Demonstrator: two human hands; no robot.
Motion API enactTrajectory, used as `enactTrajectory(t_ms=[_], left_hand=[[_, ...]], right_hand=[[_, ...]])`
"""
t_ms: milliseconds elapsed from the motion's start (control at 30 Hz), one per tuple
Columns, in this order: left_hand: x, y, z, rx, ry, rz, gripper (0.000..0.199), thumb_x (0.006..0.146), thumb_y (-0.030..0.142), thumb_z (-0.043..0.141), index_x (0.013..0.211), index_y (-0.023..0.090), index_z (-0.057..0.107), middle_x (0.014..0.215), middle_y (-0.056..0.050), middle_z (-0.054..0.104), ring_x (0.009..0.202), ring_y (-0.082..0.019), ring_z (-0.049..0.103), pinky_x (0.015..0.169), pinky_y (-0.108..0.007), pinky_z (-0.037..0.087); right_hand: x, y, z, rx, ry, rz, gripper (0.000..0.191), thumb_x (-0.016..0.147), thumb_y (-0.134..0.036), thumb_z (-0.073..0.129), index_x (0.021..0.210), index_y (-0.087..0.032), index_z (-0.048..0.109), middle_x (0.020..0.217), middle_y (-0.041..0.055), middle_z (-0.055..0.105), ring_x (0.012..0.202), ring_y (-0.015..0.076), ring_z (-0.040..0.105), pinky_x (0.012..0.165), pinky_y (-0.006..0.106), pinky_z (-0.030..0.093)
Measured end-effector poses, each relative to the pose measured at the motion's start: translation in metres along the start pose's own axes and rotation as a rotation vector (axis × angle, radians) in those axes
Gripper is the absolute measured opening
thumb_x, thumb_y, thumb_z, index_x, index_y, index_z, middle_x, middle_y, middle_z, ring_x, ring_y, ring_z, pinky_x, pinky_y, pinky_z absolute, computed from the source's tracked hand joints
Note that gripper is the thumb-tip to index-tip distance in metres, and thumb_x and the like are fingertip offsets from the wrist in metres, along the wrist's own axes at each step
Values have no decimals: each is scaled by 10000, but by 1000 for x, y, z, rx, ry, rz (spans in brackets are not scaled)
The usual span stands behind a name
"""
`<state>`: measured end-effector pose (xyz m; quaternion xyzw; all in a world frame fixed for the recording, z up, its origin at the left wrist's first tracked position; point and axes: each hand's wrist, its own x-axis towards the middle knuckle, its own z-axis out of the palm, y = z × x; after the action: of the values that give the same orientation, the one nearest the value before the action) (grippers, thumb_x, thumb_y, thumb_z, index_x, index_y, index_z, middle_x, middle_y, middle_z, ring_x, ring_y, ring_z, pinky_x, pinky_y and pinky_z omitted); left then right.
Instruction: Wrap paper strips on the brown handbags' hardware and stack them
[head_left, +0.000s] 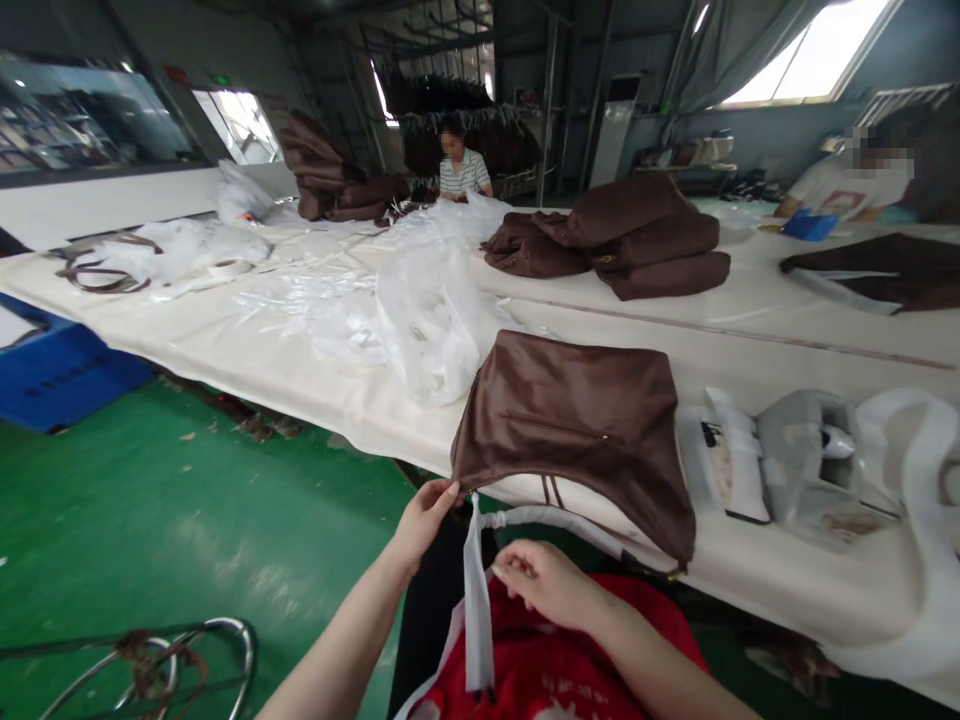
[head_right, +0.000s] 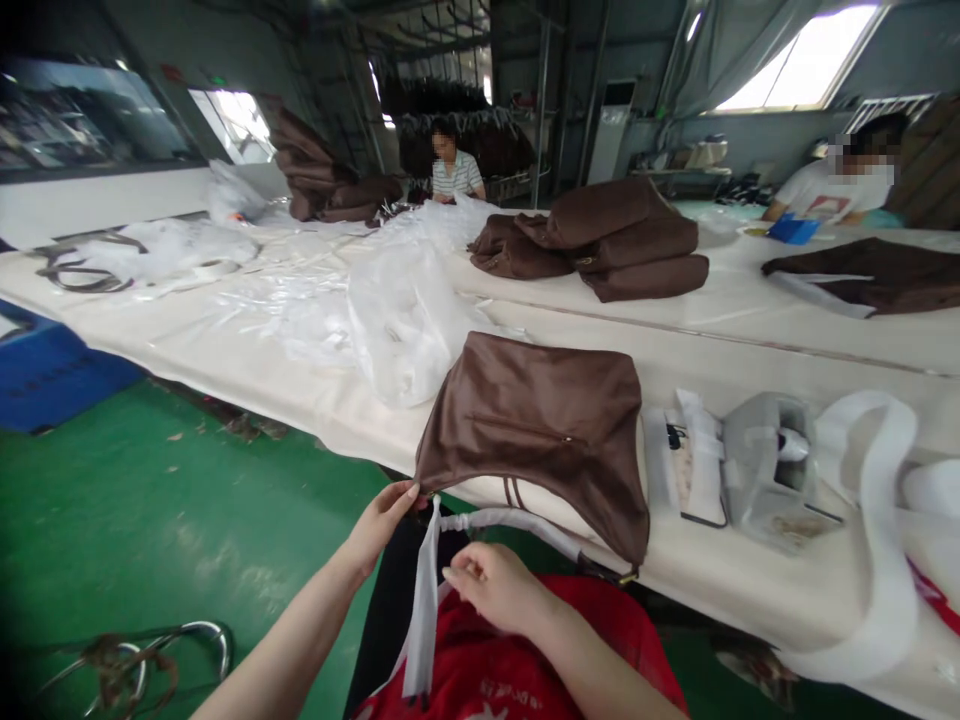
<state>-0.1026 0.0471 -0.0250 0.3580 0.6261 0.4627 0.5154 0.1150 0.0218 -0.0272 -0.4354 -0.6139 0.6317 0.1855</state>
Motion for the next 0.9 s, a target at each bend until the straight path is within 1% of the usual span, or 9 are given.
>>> enactTrajectory(t_ms=[133, 200, 267, 433, 533, 633, 700, 767, 900], left_hand=[[13, 36, 16, -255, -218, -121, 418, 649, 456, 781, 612, 176, 472, 418, 111, 338, 363, -34, 309, 385, -168, 254], [25, 76, 19, -390, -326, -156, 503, 686, 430, 756, 527, 191, 343, 395, 117, 257, 331, -19, 236, 345, -157, 196], [32, 134, 20, -462, -412, -145, 544, 754, 409, 690, 495, 200, 260, 366, 106, 221, 305, -21, 228, 314, -152, 182], [13, 287, 33, -504, -516, 308, 447, 826, 250, 583, 521, 197, 261, 384, 91, 247, 303, -24, 282, 351, -146, 287], [-6, 331, 62, -280, -496, 436, 304, 877, 186, 498, 588, 180, 403, 403, 101, 253, 292, -13, 281, 370, -120, 239], [-5, 321, 109, 155, -564, 465, 105, 766, 180, 651, 743, 160, 551, 419, 117, 320, 288, -8, 248, 373, -124, 186], [6, 292, 144, 509, -627, 482, 195, 660, 246, 747, 716, 170, 577, 427, 93, 406, 324, -51, 333, 379, -172, 238], [20, 251, 176, 768, -590, 578, 203, 613, 262, 752, 630, 184, 565, 540, 29, 555, 454, -113, 485, 448, -215, 336], [34, 170, 221, 986, -580, 552, 78, 634, 237, 668, 692, 201, 629, 720, -58, 675, 679, -239, 633, 600, -288, 443]], right_hand=[[-29, -5, -20, 58, 62, 20, 302, 863, -440, 557, 928, -153, 623, 675, -3, 594, 517, 85, 460, 503, 213, 359], [-39, -13, -31, 115, 118, 8, 334, 849, -455, 574, 976, -149, 616, 688, -9, 569, 525, 86, 457, 518, 219, 369], [-50, -23, -42, 132, 150, -44, 346, 843, -462, 589, 1005, -157, 622, 707, -10, 557, 546, 88, 469, 540, 223, 379], [-84, -35, -61, 161, 114, -157, 416, 823, -541, 598, 1029, -182, 645, 750, 12, 597, 555, 90, 503, 549, 218, 401], [-97, -21, -79, 109, 254, -144, 457, 821, -613, 535, 950, -194, 665, 682, 20, 615, 523, 118, 526, 505, 226, 418], [-107, 3, -110, -126, 634, -125, 388, 854, -567, 490, 875, -222, 666, 727, 44, 653, 635, 179, 608, 570, 257, 477], [-114, 19, -134, -367, 907, -89, 322, 852, -504, 498, 910, -236, 665, 862, 66, 680, 712, 213, 641, 626, 295, 505], [-120, 35, -153, -622, 1101, -57, 299, 861, -403, 459, 1016, -241, 656, 1038, 89, 661, 768, 239, 658, 668, 344, 519], [-119, 67, -175, -948, 1183, -95, 417, 847, -190, 363, 1173, -242, 618, 1262, 107, 552, 957, 251, 650, 769, 370, 522]])
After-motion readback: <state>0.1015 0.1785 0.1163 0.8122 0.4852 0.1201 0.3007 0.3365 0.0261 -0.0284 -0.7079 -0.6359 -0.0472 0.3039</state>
